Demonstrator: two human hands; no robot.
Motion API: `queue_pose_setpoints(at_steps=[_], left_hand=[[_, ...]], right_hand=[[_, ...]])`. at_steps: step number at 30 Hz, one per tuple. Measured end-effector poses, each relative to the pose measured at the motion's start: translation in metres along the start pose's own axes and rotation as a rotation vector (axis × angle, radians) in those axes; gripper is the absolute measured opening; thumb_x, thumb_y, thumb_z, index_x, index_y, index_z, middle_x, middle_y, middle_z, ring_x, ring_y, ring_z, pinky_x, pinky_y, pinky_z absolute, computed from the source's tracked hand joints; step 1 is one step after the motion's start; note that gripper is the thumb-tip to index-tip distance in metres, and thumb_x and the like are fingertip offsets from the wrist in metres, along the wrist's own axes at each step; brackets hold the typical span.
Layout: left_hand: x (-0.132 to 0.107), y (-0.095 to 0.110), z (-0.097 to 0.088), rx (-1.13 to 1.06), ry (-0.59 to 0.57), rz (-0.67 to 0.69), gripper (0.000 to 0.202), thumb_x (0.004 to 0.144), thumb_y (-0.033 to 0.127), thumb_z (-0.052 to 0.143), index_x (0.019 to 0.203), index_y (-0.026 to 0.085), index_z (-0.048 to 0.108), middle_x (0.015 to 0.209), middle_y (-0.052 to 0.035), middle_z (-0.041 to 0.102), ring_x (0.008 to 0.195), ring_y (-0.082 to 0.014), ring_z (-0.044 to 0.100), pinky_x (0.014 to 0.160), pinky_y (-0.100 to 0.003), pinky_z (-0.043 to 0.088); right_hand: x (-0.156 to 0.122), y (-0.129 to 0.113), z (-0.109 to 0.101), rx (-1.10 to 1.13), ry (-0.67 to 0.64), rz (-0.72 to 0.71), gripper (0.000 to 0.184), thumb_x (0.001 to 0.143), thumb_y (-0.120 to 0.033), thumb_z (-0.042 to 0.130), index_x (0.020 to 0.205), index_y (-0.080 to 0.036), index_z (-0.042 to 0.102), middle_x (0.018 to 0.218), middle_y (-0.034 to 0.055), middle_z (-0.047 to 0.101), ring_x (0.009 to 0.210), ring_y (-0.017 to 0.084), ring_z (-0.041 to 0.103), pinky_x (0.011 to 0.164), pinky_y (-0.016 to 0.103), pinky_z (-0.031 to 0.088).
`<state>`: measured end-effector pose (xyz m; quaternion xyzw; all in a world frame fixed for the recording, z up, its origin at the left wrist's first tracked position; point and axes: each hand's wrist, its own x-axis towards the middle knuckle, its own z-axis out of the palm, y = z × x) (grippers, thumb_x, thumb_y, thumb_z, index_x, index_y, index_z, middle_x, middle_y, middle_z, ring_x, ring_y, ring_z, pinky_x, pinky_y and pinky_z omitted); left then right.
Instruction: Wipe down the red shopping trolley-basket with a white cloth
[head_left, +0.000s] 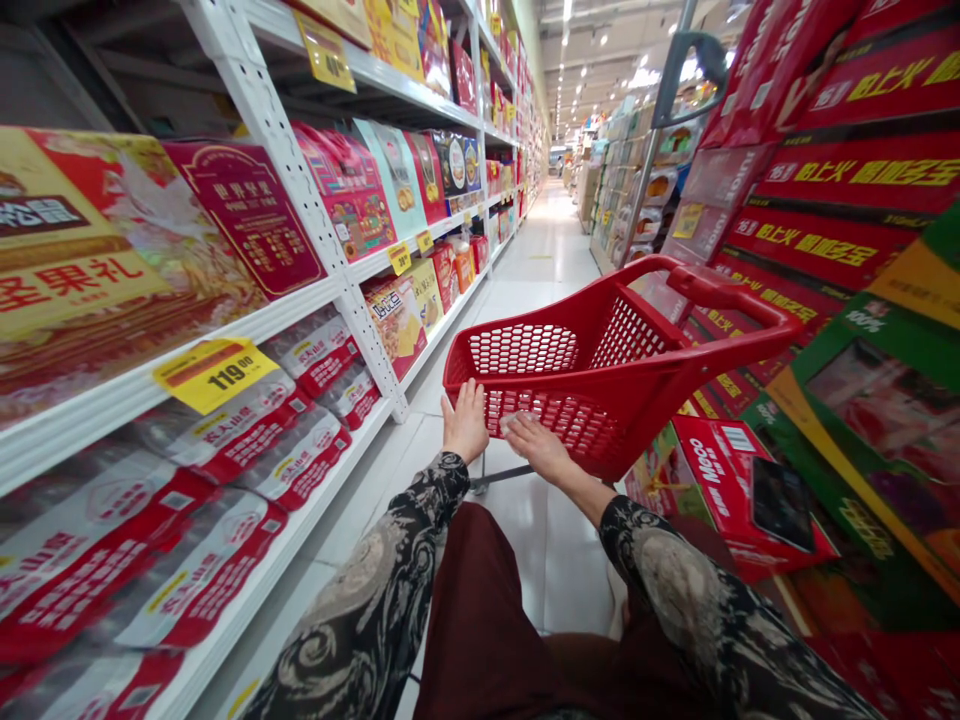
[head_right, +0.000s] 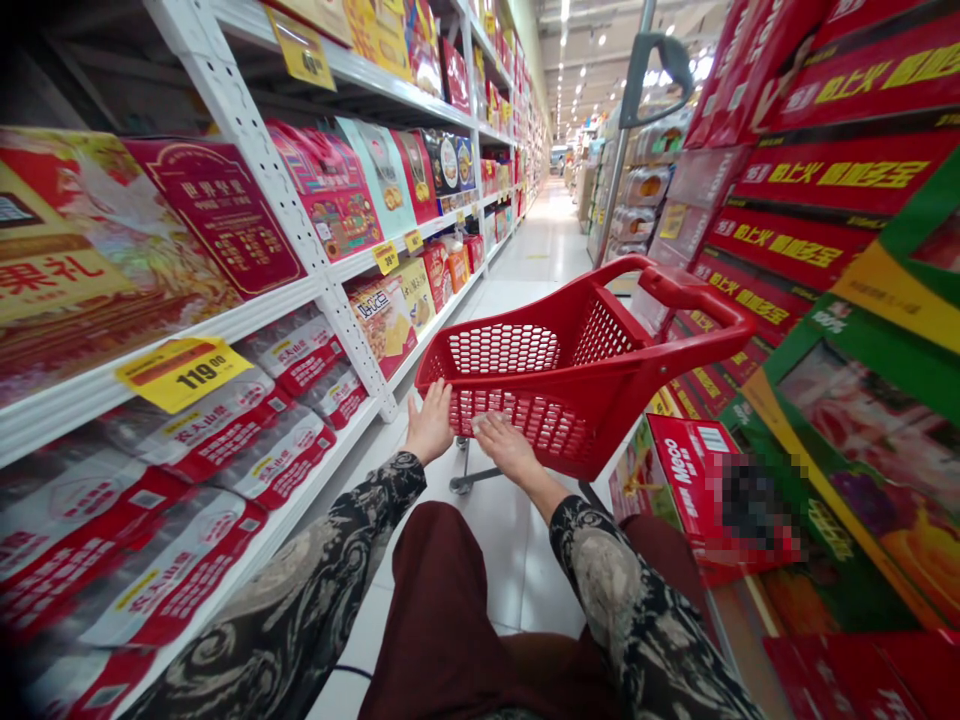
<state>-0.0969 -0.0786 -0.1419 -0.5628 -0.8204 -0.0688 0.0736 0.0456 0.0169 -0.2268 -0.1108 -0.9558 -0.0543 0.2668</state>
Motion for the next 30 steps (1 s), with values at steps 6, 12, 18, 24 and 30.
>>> queue_pose_setpoints(at_steps=[6,12,18,24,30], left_hand=[[0.010,0.021,-0.005,-0.033,0.048,0.039,0.068,0.075,0.013,0.037,0.142,0.007,0.024,0.152,-0.0128,0.019,0.140,-0.0240,0.017,0.111,-0.059,0.013],[0.029,0.064,-0.015,-0.095,0.037,0.164,0.069,0.073,0.014,0.040,0.142,0.012,0.026,0.151,-0.0112,0.023,0.140,-0.0228,0.020,0.111,-0.058,0.013],[0.031,0.069,-0.010,-0.115,0.015,0.170,0.069,0.072,0.013,0.041,0.140,0.012,0.029,0.150,-0.0107,0.026,0.139,-0.0224,0.022,0.111,-0.059,0.013],[0.027,0.080,-0.011,-0.093,0.016,0.160,0.070,0.072,0.014,0.042,0.140,0.010,0.029,0.150,-0.0127,0.026,0.139,-0.0250,0.021,0.110,-0.060,0.015],[0.029,0.113,-0.026,-0.131,-0.043,0.226,0.069,0.074,0.016,0.044,0.141,0.013,0.028,0.150,-0.0124,0.026,0.139,-0.0247,0.021,0.111,-0.058,0.016]], right_hand=[[0.016,0.036,-0.071,-0.057,0.248,0.154,0.032,0.093,-0.019,0.042,0.121,-0.018,0.057,0.131,0.0086,0.055,0.130,0.023,0.040,0.110,0.043,0.034],[0.001,0.099,-0.157,-0.256,0.147,0.229,0.032,0.094,-0.024,0.040,0.119,-0.017,0.058,0.123,0.0102,0.059,0.123,0.025,0.045,0.106,0.045,0.035],[-0.046,0.145,-0.207,-0.393,0.177,0.342,0.033,0.091,-0.016,0.037,0.116,-0.018,0.058,0.122,0.0110,0.057,0.120,0.025,0.045,0.104,0.046,0.035],[-0.043,0.131,-0.207,-0.394,0.248,0.505,0.037,0.085,-0.015,0.040,0.118,-0.017,0.057,0.126,0.0130,0.055,0.122,0.030,0.040,0.102,0.052,0.032],[0.002,0.073,-0.169,-0.228,0.016,0.455,0.046,0.078,-0.029,0.056,0.120,-0.011,0.055,0.134,0.0152,0.048,0.127,0.034,0.034,0.108,0.051,0.024]])
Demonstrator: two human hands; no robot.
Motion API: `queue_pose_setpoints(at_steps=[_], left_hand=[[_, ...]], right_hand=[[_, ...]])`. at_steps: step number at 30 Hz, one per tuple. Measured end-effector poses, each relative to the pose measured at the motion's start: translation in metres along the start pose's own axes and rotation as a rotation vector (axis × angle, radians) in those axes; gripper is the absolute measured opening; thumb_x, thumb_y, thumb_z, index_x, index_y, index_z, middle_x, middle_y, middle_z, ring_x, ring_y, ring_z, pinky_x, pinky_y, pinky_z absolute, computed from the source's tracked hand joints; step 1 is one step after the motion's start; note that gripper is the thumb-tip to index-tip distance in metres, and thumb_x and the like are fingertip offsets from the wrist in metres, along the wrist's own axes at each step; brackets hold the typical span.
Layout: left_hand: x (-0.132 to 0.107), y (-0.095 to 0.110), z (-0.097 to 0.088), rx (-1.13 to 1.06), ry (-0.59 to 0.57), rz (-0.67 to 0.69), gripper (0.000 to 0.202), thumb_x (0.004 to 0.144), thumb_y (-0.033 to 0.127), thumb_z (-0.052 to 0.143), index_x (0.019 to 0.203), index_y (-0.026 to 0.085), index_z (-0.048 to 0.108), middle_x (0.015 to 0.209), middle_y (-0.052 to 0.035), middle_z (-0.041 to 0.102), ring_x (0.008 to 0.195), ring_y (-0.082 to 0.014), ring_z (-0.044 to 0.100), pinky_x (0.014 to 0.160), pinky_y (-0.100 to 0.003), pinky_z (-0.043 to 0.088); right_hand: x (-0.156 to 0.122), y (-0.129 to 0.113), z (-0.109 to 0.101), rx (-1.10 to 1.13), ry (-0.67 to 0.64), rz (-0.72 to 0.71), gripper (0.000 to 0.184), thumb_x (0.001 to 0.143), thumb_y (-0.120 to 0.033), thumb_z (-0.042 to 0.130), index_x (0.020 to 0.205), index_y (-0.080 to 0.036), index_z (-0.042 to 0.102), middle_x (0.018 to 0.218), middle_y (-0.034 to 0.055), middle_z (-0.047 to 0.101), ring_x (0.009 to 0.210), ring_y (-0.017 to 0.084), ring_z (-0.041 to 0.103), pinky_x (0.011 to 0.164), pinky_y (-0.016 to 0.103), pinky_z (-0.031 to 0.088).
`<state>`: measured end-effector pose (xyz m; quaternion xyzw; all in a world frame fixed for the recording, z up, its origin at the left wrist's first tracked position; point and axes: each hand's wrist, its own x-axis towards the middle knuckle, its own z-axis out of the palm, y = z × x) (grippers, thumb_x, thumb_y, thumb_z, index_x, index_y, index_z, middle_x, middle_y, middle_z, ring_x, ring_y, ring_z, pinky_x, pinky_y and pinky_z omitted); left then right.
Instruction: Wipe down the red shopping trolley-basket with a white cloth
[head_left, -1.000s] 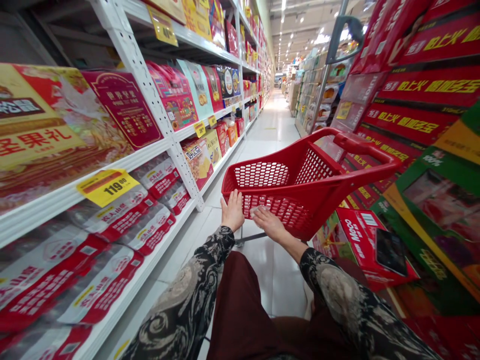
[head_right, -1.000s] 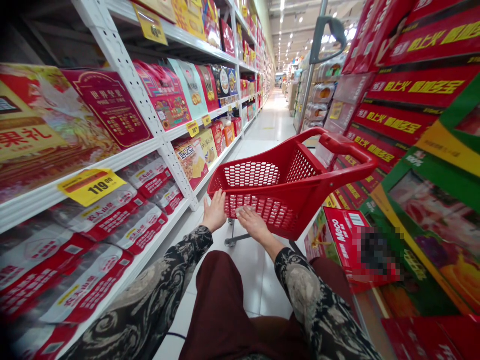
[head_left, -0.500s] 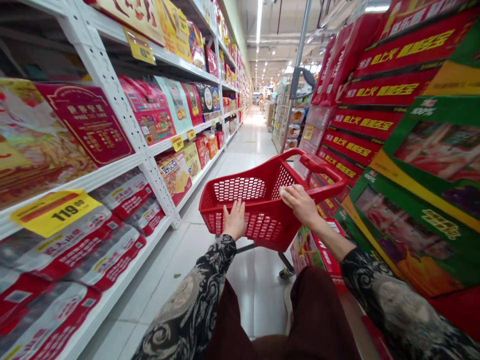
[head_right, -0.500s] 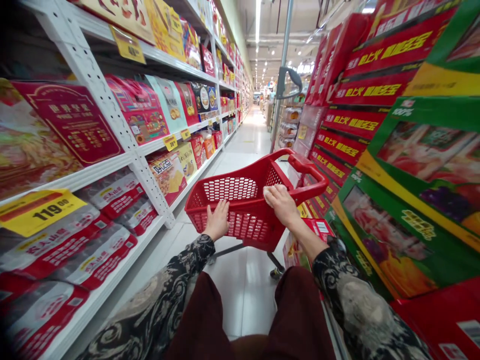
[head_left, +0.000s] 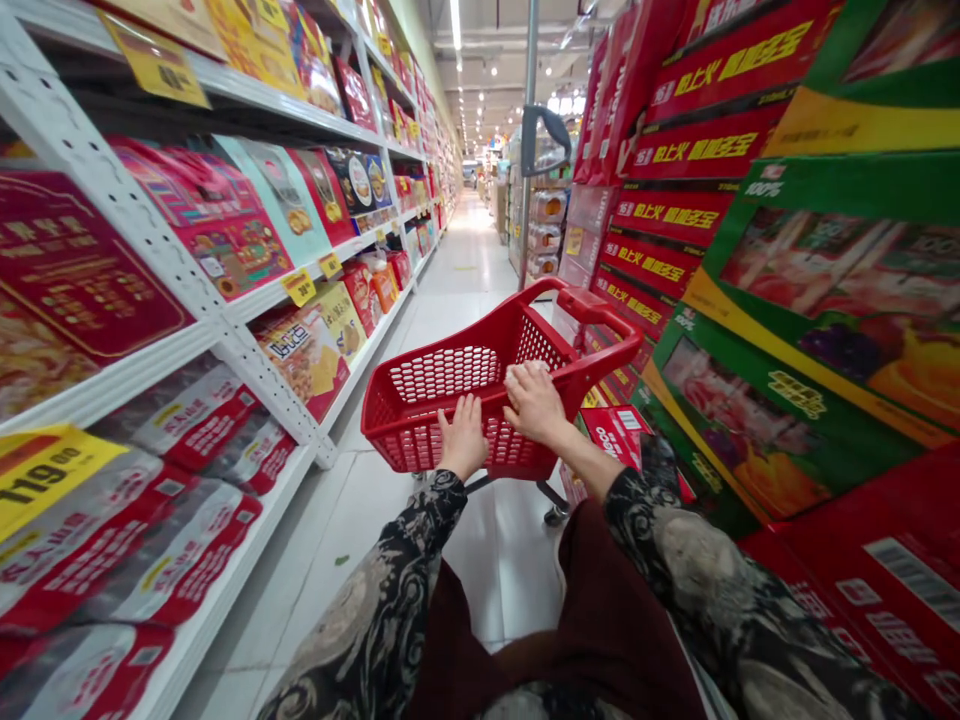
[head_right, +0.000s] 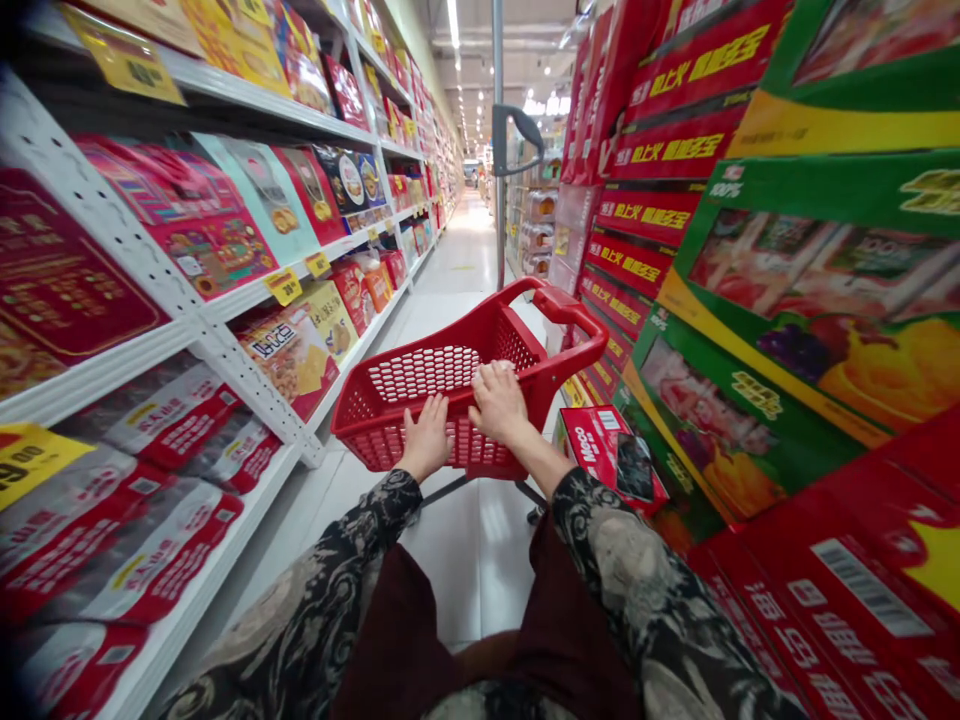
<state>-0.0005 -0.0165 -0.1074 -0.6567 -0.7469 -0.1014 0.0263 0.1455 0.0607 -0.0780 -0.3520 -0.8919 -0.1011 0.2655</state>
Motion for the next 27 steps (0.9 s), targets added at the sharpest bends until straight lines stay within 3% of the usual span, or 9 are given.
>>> queue_pose_setpoints(at_steps=[3,7,11,15,18,21,24,27], left_hand=[[0.002,0.003,-0.003,-0.018,-0.025,-0.012,0.067,0.075,0.016,0.044,0.140,0.014,0.030,0.149,-0.0120,0.028,0.138,-0.0243,0.024,0.111,-0.058,0.015],[0.006,0.007,-0.008,-0.056,0.032,0.034,0.064,0.077,0.016,0.040,0.140,0.015,0.029,0.149,-0.0093,0.029,0.138,-0.0215,0.025,0.112,-0.056,0.013],[0.020,0.032,-0.019,-0.122,0.139,0.196,0.065,0.080,0.019,0.038,0.143,0.015,0.022,0.152,-0.0074,0.023,0.140,-0.0179,0.018,0.114,-0.048,0.012],[0.037,0.053,-0.028,-0.214,0.082,0.321,0.068,0.079,0.021,0.039,0.144,0.013,0.019,0.153,-0.0089,0.019,0.141,-0.0171,0.015,0.114,-0.045,0.012],[0.048,0.060,-0.026,-0.264,0.024,0.304,0.065,0.081,0.024,0.040,0.143,0.014,0.021,0.150,-0.0107,0.027,0.138,-0.0193,0.023,0.113,-0.047,0.015],[0.056,0.069,-0.021,-0.273,0.068,0.227,0.054,0.086,0.024,0.035,0.139,0.017,0.030,0.144,-0.0091,0.039,0.132,-0.0191,0.035,0.112,-0.048,0.018],[0.060,0.075,-0.017,-0.281,0.126,0.148,0.045,0.089,0.024,0.031,0.134,0.021,0.038,0.138,-0.0066,0.048,0.124,-0.0186,0.044,0.111,-0.049,0.021],[0.055,0.064,-0.011,-0.269,0.179,0.150,0.043,0.089,0.022,0.031,0.130,0.024,0.043,0.135,-0.0053,0.051,0.122,-0.0189,0.047,0.112,-0.054,0.014]], right_hand=[[0.004,-0.004,0.001,0.041,-0.014,0.001,0.042,0.087,-0.029,0.045,0.125,-0.011,0.050,0.133,0.0141,0.049,0.128,0.030,0.035,0.108,0.048,0.023],[0.001,0.009,-0.005,0.030,-0.003,0.132,0.036,0.091,-0.027,0.039,0.124,-0.018,0.052,0.135,0.0114,0.048,0.127,0.029,0.037,0.108,0.052,0.020],[-0.002,0.012,-0.007,0.083,-0.016,0.211,0.042,0.090,-0.024,0.041,0.131,-0.013,0.046,0.137,0.0135,0.047,0.127,0.028,0.040,0.108,0.050,0.023],[-0.005,0.017,-0.012,0.180,-0.021,0.218,0.051,0.088,-0.023,0.041,0.137,-0.009,0.036,0.139,0.0155,0.045,0.128,0.027,0.040,0.109,0.052,0.021],[-0.009,0.022,-0.017,0.262,0.002,0.191,0.056,0.088,-0.020,0.037,0.142,-0.011,0.026,0.141,0.0142,0.042,0.128,0.023,0.041,0.109,0.052,0.021],[-0.011,0.022,-0.020,0.307,0.025,0.218,0.058,0.087,-0.017,0.035,0.143,-0.012,0.023,0.141,0.0130,0.042,0.128,0.022,0.042,0.109,0.051,0.022],[-0.011,0.021,-0.019,0.287,0.040,0.250,0.055,0.087,-0.020,0.036,0.141,-0.013,0.029,0.141,0.0121,0.043,0.129,0.022,0.040,0.109,0.049,0.022],[-0.011,0.025,-0.018,0.206,0.058,0.302,0.049,0.087,-0.022,0.039,0.135,-0.011,0.040,0.139,0.0133,0.044,0.131,0.024,0.037,0.110,0.047,0.021]])
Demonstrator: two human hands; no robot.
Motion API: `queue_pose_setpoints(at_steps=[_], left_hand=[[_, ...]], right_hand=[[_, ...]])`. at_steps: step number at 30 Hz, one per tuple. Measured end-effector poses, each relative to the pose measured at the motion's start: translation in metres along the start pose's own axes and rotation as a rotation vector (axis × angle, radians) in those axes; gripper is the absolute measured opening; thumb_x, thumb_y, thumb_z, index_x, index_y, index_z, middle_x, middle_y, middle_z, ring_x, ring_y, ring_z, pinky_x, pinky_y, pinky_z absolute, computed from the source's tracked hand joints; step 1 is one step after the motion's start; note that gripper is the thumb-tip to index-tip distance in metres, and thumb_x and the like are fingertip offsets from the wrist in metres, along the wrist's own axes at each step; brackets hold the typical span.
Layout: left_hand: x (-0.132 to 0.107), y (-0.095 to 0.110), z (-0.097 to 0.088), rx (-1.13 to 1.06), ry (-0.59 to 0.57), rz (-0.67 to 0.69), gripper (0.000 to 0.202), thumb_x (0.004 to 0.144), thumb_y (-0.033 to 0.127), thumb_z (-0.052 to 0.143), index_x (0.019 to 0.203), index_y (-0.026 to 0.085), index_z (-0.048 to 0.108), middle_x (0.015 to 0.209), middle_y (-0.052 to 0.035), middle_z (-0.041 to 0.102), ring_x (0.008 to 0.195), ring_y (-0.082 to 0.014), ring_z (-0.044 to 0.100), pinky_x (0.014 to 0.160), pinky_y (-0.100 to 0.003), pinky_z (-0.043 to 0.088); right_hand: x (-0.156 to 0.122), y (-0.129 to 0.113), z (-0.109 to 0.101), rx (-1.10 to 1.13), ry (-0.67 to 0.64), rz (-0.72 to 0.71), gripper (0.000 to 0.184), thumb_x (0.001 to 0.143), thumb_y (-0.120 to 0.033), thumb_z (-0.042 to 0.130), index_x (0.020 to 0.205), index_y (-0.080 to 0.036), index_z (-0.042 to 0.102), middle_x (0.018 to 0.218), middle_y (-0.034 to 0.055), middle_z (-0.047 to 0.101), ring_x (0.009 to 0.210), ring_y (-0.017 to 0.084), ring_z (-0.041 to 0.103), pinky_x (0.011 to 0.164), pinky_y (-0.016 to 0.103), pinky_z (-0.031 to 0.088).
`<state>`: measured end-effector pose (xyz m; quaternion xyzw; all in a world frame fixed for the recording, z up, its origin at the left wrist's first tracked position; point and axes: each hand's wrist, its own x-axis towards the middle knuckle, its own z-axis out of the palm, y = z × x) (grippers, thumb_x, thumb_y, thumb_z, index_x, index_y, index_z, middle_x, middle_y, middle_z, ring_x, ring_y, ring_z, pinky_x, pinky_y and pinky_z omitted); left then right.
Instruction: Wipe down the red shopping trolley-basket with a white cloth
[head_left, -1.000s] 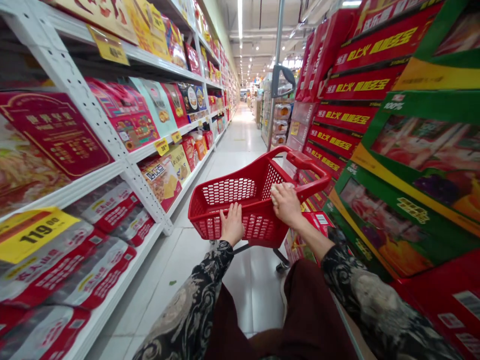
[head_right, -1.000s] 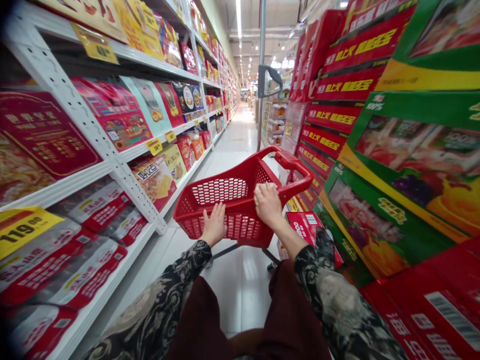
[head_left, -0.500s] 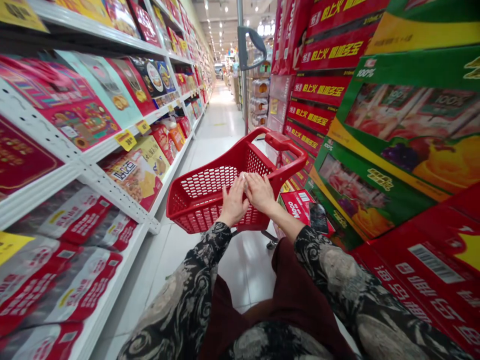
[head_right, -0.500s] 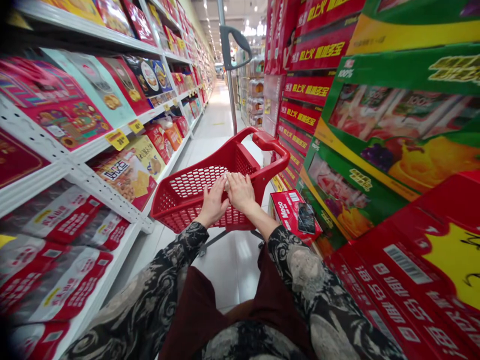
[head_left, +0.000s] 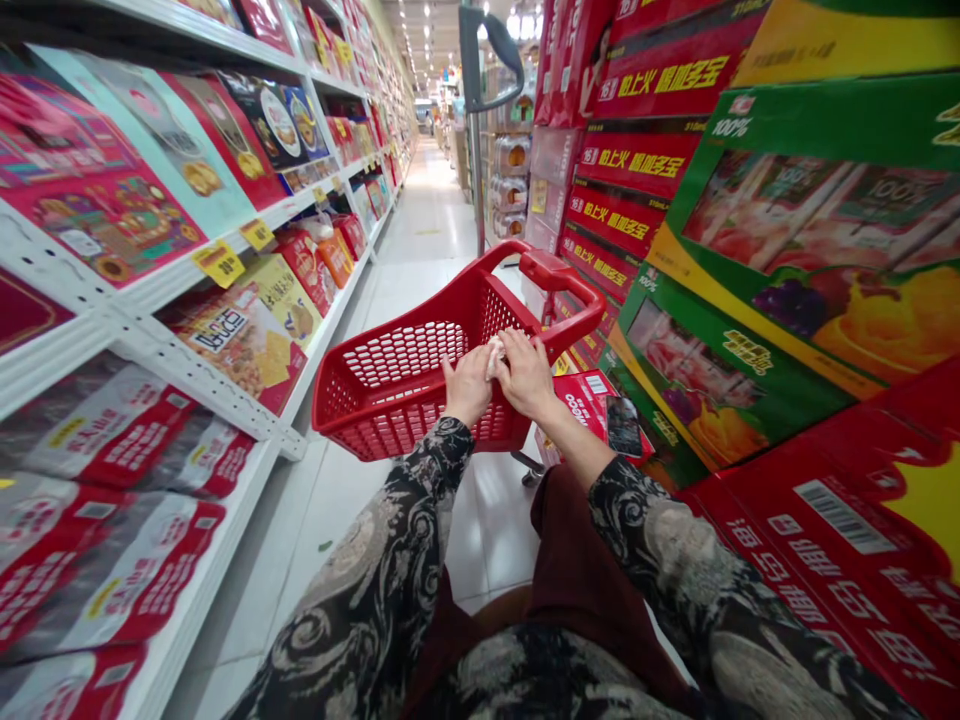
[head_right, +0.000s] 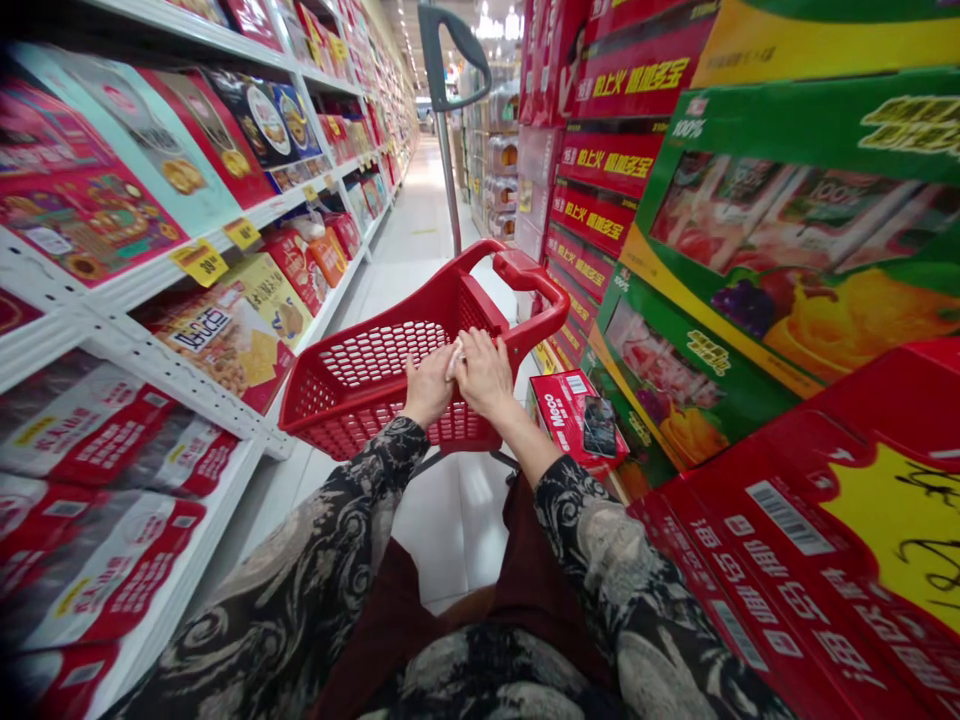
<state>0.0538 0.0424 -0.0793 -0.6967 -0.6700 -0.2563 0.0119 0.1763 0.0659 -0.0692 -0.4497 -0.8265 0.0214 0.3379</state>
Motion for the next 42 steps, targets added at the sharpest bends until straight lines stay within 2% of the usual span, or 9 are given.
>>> queue_pose_setpoints(at_steps=[6,12,15,20,24,30,35,38,42], left_hand=[[-0.024,-0.032,-0.006,0.071,0.038,-0.045,0.050,0.085,0.013,0.030,0.131,0.024,0.044,0.138,-0.0073,0.048,0.126,-0.0202,0.043,0.111,-0.058,0.009],[-0.016,-0.002,0.000,0.065,-0.018,0.073,0.059,0.080,0.026,0.044,0.138,0.017,0.035,0.146,-0.0110,0.036,0.136,-0.0252,0.028,0.110,-0.056,0.016],[-0.012,0.003,0.005,0.035,0.002,0.052,0.053,0.084,0.027,0.040,0.136,0.018,0.037,0.144,-0.0099,0.039,0.134,-0.0237,0.032,0.109,-0.056,0.019],[-0.019,-0.027,0.006,0.081,0.072,-0.002,0.040,0.087,0.022,0.038,0.125,0.024,0.049,0.129,-0.0080,0.056,0.116,-0.0234,0.051,0.109,-0.060,0.016],[-0.033,-0.052,0.003,0.109,0.130,-0.087,0.038,0.087,0.019,0.037,0.121,0.024,0.052,0.128,-0.0087,0.056,0.114,-0.0255,0.051,0.106,-0.062,0.018],[-0.025,-0.037,0.016,-0.015,0.190,0.051,0.046,0.083,0.009,0.033,0.124,0.019,0.050,0.131,-0.0112,0.053,0.128,-0.0248,0.041,0.106,-0.052,0.029],[-0.010,-0.019,0.035,-0.189,0.247,0.155,0.050,0.080,0.019,0.045,0.130,0.009,0.042,0.134,-0.0175,0.048,0.132,-0.0253,0.035,0.109,-0.045,0.030],[-0.009,-0.025,0.037,-0.200,0.241,0.137,0.048,0.082,0.021,0.045,0.129,0.012,0.042,0.136,-0.0168,0.046,0.130,-0.0241,0.037,0.108,-0.045,0.032],[-0.019,-0.049,0.024,-0.066,0.167,0.110,0.042,0.081,0.011,0.039,0.121,0.016,0.051,0.131,-0.0114,0.053,0.122,-0.0220,0.046,0.103,-0.042,0.037]], right_hand=[[-0.004,0.000,0.002,-0.126,-0.010,-0.043,0.041,0.087,-0.023,0.042,0.125,-0.011,0.054,0.129,0.0111,0.056,0.128,0.030,0.037,0.111,0.051,0.016],[-0.006,-0.004,0.006,-0.123,-0.049,-0.021,0.043,0.088,-0.020,0.039,0.128,-0.011,0.050,0.130,0.0111,0.055,0.129,0.028,0.036,0.111,0.052,0.012],[-0.006,-0.001,0.007,-0.114,-0.037,-0.021,0.042,0.089,-0.021,0.038,0.129,-0.011,0.050,0.130,0.0103,0.055,0.130,0.026,0.035,0.111,0.051,0.012],[-0.010,0.005,0.009,-0.111,-0.024,-0.047,0.042,0.087,-0.021,0.041,0.128,-0.013,0.051,0.132,0.0091,0.054,0.130,0.025,0.036,0.112,0.050,0.011],[-0.011,0.004,0.010,-0.095,-0.012,-0.056,0.043,0.086,-0.019,0.041,0.127,-0.013,0.051,0.132,0.0093,0.054,0.131,0.025,0.034,0.112,0.051,0.009],[-0.012,0.000,0.014,-0.086,0.002,-0.039,0.042,0.085,-0.019,0.043,0.125,-0.013,0.053,0.131,0.0097,0.054,0.131,0.026,0.033,0.113,0.051,0.007],[-0.012,0.001,0.013,-0.084,-0.002,-0.037,0.041,0.085,-0.019,0.042,0.124,-0.013,0.054,0.130,0.0101,0.054,0.130,0.025,0.034,0.112,0.051,0.008],[-0.012,0.003,0.013,-0.091,0.011,-0.037,0.041,0.085,-0.018,0.041,0.124,-0.013,0.054,0.130,0.0091,0.055,0.130,0.025,0.035,0.113,0.051,0.008],[-0.013,0.005,0.012,-0.094,0.005,-0.043,0.042,0.084,-0.017,0.042,0.124,-0.013,0.054,0.130,0.0086,0.054,0.130,0.025,0.034,0.113,0.050,0.007]])
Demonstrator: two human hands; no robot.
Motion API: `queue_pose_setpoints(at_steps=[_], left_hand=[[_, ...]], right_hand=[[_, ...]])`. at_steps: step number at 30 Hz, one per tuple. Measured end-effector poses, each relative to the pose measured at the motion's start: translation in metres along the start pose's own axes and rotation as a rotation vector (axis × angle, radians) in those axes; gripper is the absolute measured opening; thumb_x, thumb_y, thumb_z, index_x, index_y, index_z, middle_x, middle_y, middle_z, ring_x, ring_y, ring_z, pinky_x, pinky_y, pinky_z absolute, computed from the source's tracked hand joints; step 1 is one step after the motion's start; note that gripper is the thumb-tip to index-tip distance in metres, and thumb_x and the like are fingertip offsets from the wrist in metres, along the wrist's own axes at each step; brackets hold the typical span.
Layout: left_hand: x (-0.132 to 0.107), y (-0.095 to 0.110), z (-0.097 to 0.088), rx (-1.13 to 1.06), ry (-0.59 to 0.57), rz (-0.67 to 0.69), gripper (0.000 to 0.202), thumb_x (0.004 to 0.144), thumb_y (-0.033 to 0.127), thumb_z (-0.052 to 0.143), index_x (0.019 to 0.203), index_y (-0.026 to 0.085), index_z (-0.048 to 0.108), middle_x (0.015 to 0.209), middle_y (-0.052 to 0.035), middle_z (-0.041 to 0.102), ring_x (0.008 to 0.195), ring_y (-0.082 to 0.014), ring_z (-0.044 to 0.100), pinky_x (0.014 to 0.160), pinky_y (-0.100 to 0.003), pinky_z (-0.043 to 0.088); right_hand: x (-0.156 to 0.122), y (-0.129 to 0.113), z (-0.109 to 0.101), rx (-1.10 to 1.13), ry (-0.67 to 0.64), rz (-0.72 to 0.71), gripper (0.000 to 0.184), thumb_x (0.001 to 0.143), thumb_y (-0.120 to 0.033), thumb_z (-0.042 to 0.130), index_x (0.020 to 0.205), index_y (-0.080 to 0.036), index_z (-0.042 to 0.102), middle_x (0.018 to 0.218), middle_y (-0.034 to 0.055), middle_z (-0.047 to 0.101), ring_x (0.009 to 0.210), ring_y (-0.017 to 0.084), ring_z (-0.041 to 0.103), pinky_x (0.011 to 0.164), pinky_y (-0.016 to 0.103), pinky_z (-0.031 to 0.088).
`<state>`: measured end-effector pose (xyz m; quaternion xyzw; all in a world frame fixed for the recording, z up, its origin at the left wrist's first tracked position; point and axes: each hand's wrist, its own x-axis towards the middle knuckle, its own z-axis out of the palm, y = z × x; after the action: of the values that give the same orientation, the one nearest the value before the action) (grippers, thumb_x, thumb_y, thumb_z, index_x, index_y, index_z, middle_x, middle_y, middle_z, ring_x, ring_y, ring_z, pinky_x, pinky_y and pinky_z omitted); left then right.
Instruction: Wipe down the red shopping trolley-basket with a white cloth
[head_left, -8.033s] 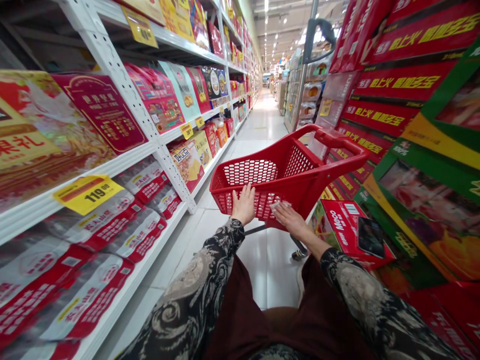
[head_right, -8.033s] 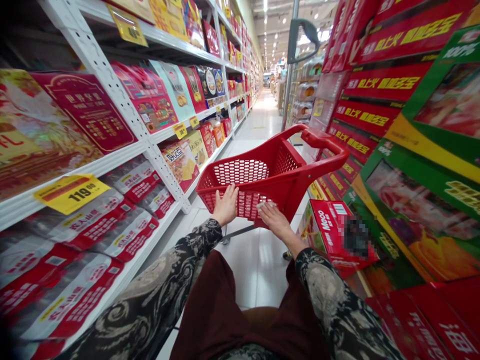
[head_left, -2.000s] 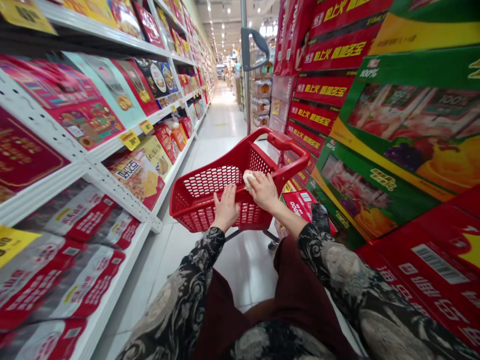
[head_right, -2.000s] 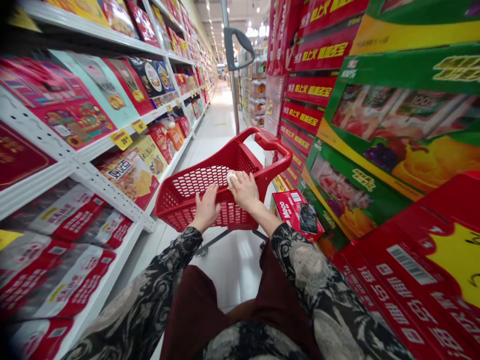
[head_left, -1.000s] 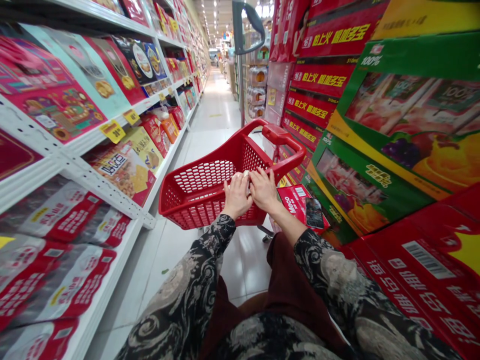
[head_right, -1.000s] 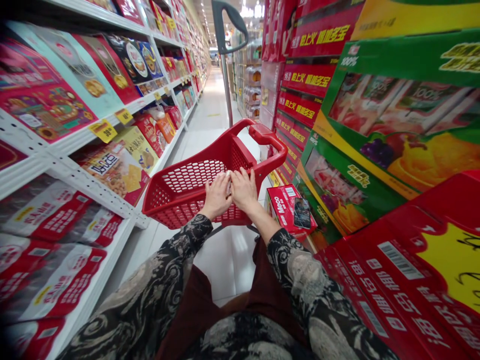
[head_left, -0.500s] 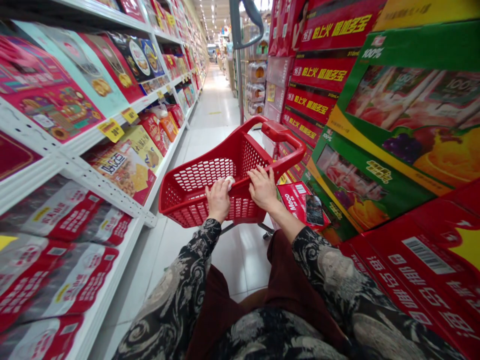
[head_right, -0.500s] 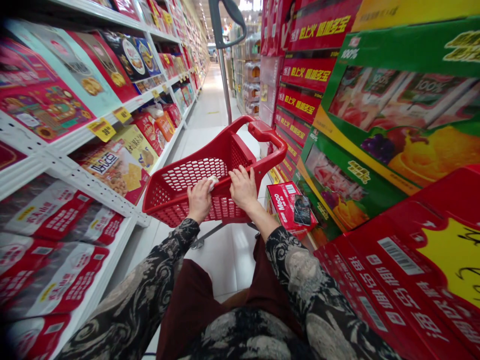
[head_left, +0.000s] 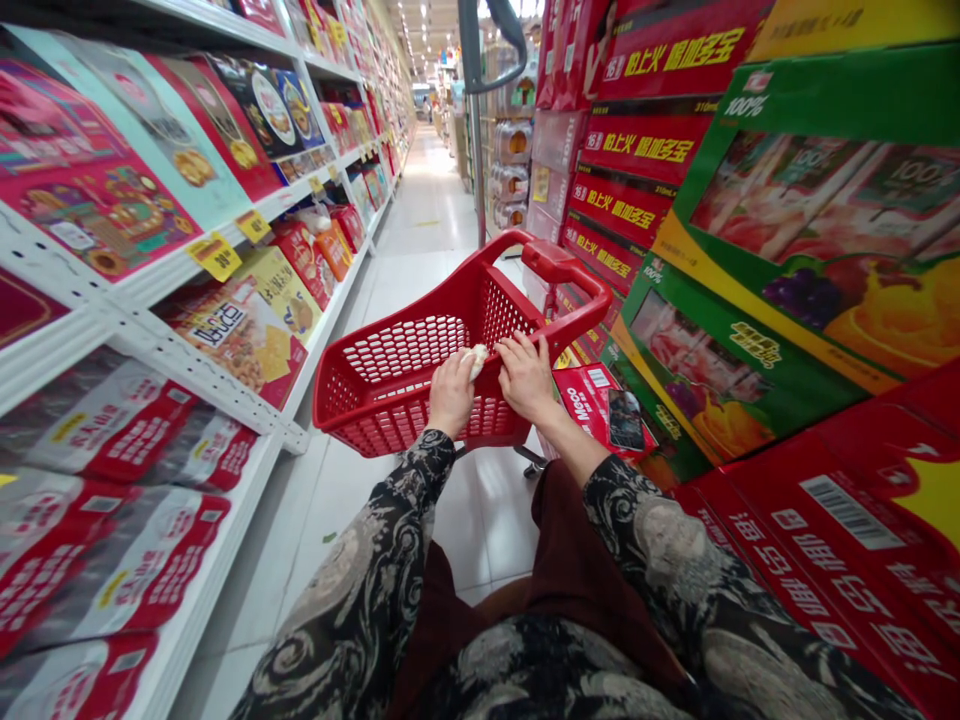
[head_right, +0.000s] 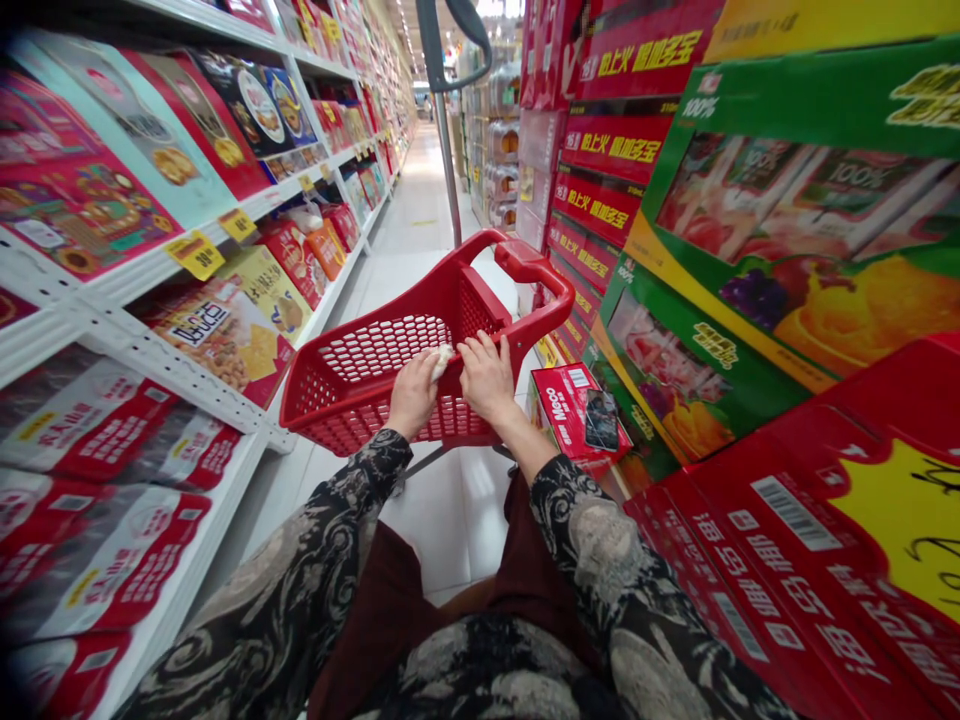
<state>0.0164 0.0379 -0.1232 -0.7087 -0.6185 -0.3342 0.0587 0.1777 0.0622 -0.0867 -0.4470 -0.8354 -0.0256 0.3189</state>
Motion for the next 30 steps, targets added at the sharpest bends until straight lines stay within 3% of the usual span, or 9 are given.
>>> queue_pose_setpoints(at_steps=[3,6,8,12,15,19,24,26,30], left_hand=[[-0.013,-0.017,-0.016,0.101,-0.018,-0.092,0.044,0.080,0.009,0.039,0.120,0.018,0.052,0.129,-0.0095,0.055,0.118,-0.0221,0.050,0.099,-0.040,0.039],[-0.021,-0.020,-0.024,0.167,-0.011,-0.201,0.044,0.081,0.011,0.039,0.123,0.018,0.051,0.134,-0.0106,0.051,0.119,-0.0244,0.049,0.097,-0.042,0.039],[-0.020,-0.010,-0.023,0.162,-0.011,-0.220,0.044,0.083,0.014,0.038,0.125,0.019,0.050,0.137,-0.0108,0.048,0.121,-0.0251,0.047,0.098,-0.044,0.038],[-0.005,0.023,-0.010,0.094,-0.046,-0.119,0.043,0.086,0.028,0.044,0.129,0.022,0.047,0.143,-0.0094,0.040,0.129,-0.0253,0.037,0.101,-0.045,0.035],[0.003,0.032,-0.005,0.060,-0.030,-0.099,0.040,0.091,0.032,0.038,0.128,0.023,0.048,0.142,-0.0074,0.043,0.129,-0.0218,0.038,0.102,-0.042,0.035],[-0.009,0.007,-0.013,0.083,-0.023,-0.061,0.036,0.093,0.031,0.033,0.123,0.024,0.052,0.138,-0.0063,0.048,0.123,-0.0186,0.046,0.098,-0.036,0.038],[-0.031,-0.027,-0.024,0.173,0.055,-0.179,0.036,0.091,0.030,0.036,0.122,0.020,0.051,0.140,-0.0135,0.043,0.124,-0.0237,0.045,0.096,-0.042,0.038],[-0.030,-0.022,-0.021,0.163,0.053,-0.187,0.038,0.091,0.028,0.036,0.126,0.018,0.048,0.140,-0.0147,0.044,0.125,-0.0241,0.044,0.097,-0.043,0.038],[-0.013,0.008,-0.011,0.113,-0.006,-0.090,0.040,0.090,0.026,0.037,0.129,0.019,0.045,0.142,-0.0117,0.041,0.128,-0.0216,0.041,0.099,-0.041,0.037]], right_hand=[[0.000,0.000,-0.001,0.007,-0.014,-0.013,0.042,0.084,-0.016,0.042,0.124,-0.014,0.054,0.131,0.0089,0.054,0.131,0.024,0.033,0.113,0.050,0.006],[0.000,-0.002,-0.001,0.010,-0.005,-0.008,0.042,0.083,-0.016,0.042,0.123,-0.014,0.055,0.131,0.0091,0.054,0.131,0.025,0.033,0.113,0.050,0.007],[0.000,-0.004,0.000,0.010,0.007,0.001,0.042,0.083,-0.016,0.042,0.123,-0.015,0.056,0.131,0.0094,0.054,0.130,0.026,0.034,0.113,0.051,0.007],[0.000,-0.006,0.002,0.013,0.024,0.005,0.041,0.083,-0.017,0.043,0.121,-0.015,0.057,0.129,0.0100,0.055,0.130,0.026,0.035,0.112,0.053,0.008],[0.000,-0.003,0.001,0.013,0.018,-0.007,0.041,0.084,-0.017,0.042,0.121,-0.015,0.057,0.129,0.0101,0.055,0.130,0.026,0.035,0.112,0.053,0.009],[-0.002,0.002,0.000,0.005,-0.001,-0.025,0.041,0.083,-0.016,0.041,0.121,-0.014,0.056,0.131,0.0089,0.054,0.130,0.025,0.034,0.113,0.051,0.008],[-0.002,0.001,0.001,0.010,0.014,-0.024,0.040,0.082,-0.016,0.042,0.120,-0.015,0.057,0.130,0.0079,0.054,0.130,0.025,0.034,0.113,0.051,0.007],[-0.001,-0.001,0.002,0.014,0.022,-0.017,0.040,0.082,-0.016,0.043,0.119,-0.015,0.058,0.129,0.0083,0.055,0.130,0.025,0.034,0.113,0.051,0.008],[-0.002,-0.001,0.003,0.022,0.039,-0.024,0.040,0.082,-0.015,0.043,0.118,-0.016,0.059,0.129,0.0093,0.056,0.129,0.026,0.035,0.112,0.052,0.009]])
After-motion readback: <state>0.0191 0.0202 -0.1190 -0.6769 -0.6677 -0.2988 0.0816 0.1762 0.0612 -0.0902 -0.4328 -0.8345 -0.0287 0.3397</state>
